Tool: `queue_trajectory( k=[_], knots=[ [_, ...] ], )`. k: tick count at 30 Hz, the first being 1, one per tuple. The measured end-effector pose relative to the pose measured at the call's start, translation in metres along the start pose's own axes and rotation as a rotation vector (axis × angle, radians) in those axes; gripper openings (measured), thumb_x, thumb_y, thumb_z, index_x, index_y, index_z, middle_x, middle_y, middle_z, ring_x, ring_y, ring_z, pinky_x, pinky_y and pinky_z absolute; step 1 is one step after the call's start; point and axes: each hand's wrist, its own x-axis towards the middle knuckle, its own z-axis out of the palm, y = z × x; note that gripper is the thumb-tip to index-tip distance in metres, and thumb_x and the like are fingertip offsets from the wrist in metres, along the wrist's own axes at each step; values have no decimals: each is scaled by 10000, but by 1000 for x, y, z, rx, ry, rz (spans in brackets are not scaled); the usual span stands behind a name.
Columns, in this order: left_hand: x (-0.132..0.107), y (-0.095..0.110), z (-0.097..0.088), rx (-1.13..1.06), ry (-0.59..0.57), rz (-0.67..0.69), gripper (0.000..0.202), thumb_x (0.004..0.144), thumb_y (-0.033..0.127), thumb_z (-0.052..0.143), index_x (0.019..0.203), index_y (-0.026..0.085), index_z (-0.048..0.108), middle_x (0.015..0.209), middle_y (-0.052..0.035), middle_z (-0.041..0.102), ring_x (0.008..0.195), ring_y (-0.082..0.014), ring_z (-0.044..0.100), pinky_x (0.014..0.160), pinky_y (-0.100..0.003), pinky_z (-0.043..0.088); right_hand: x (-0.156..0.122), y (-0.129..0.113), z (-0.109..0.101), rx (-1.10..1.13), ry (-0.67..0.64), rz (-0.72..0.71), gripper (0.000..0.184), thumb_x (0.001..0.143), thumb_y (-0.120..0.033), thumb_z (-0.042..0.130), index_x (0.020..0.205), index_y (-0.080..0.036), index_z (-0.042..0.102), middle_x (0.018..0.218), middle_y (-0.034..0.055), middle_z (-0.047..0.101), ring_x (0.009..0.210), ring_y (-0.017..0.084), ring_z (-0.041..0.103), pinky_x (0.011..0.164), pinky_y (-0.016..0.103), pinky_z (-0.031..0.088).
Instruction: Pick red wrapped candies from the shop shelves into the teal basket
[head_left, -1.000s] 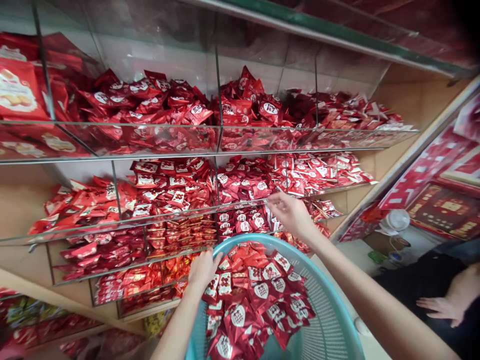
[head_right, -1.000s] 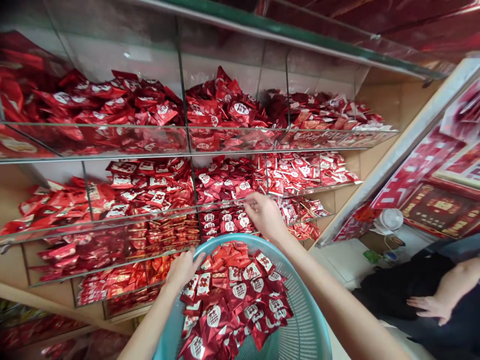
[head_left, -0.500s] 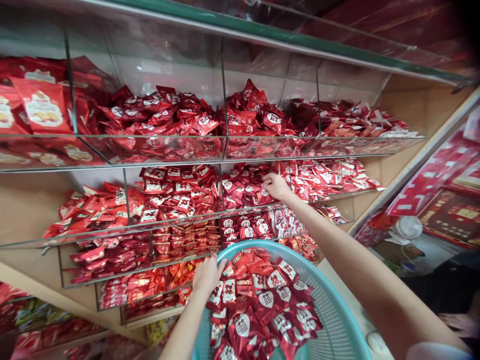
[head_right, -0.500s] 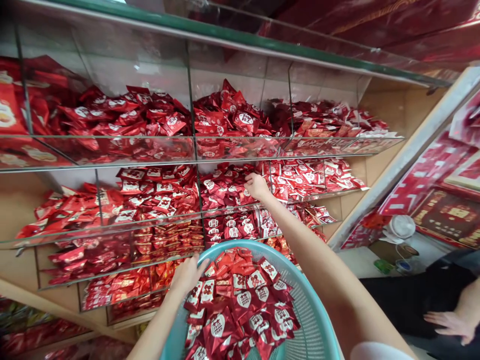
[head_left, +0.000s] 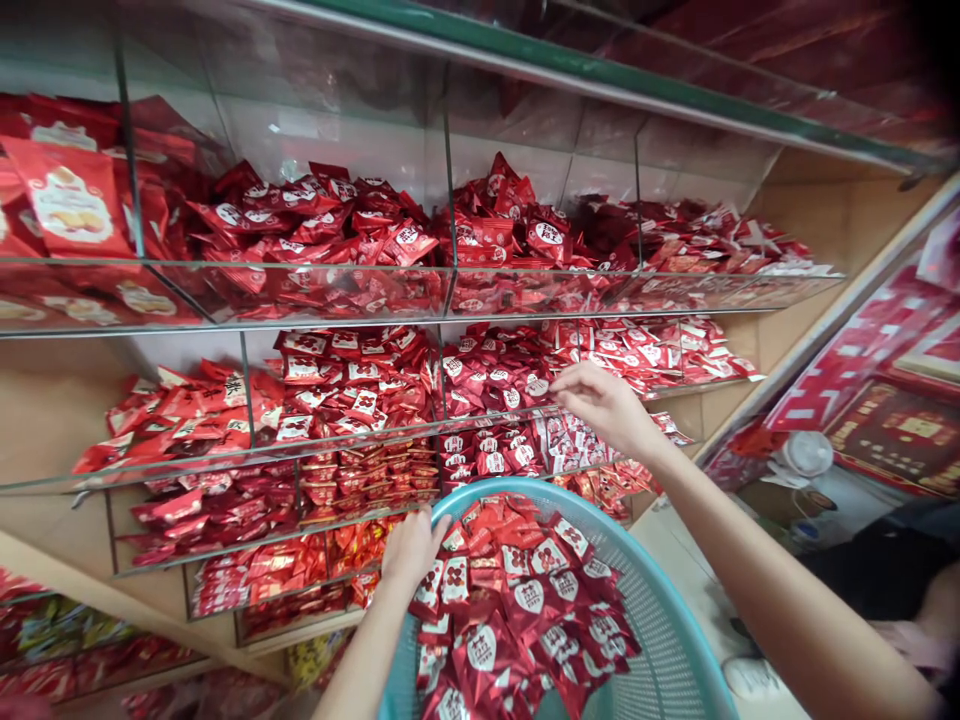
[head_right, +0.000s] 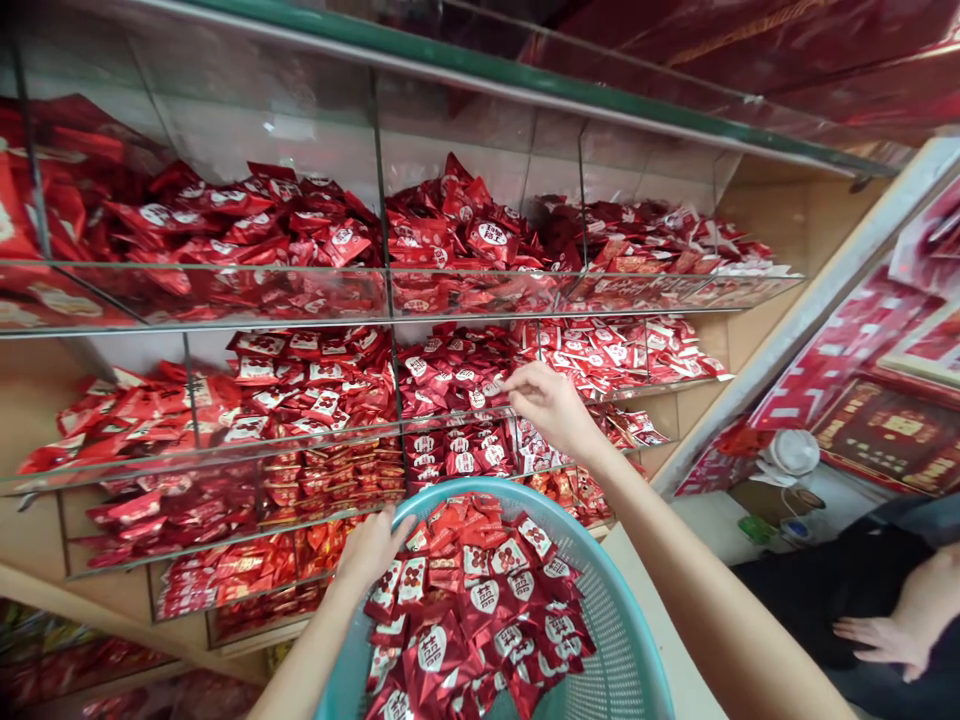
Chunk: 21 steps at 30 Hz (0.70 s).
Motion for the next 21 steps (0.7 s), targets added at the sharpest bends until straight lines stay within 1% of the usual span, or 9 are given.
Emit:
queue_trajectory(
  k=[2,5,11,14,17,21],
  knots=[
    [0,0,0,9,8,-3,506,869,501,230,1053,134,526,911,-141,648,852,-228,620,696,-290,433,-20,-7,-3,55,-32,-40,113,790,-255,508,828,-210,605,912,45,555,859,154,545,743,296,459],
    [1,0,2,18,8,-12,514,865,515,232,1050,136,526,896,-136,653,835,-233,624,671,-289,435,-47,-11,-5,111,-58,-24,98,805,-238,499,825,-223,594,957,46,541,915,162,526,784,316,442],
    [2,0,0,37,16,7,506,861,521,235,1026,139,523,885,-134,656,819,-237,629,658,-295,435,-94,-5,-7,197,-163,157,105,809,-286,507,789,-212,577,1030,69,539,990,193,504,851,370,426],
    [1,1,-1,36,10,14,514,859,528,222,1024,143,518,880,-134,656,814,-235,629,649,-293,435,-118,0,-7,236,-178,253,126,814,-317,504,816,-212,573,1055,77,539,983,196,516,836,365,445],
    [2,1,-1,42,2,17,530,856,539,209,1023,146,524,888,-135,655,830,-240,626,658,-296,435,-143,8,-8,193,-185,327,139,818,-337,502,838,-219,574,1008,72,556,926,186,539,786,336,469],
    [3,1,1,47,-13,0,547,853,544,207,1063,149,520,911,-142,651,858,-247,620,681,-301,435,-173,19,-9,87,-144,401,171,809,-377,509,858,-226,573,921,63,583,851,186,564,751,322,480]
  ],
)
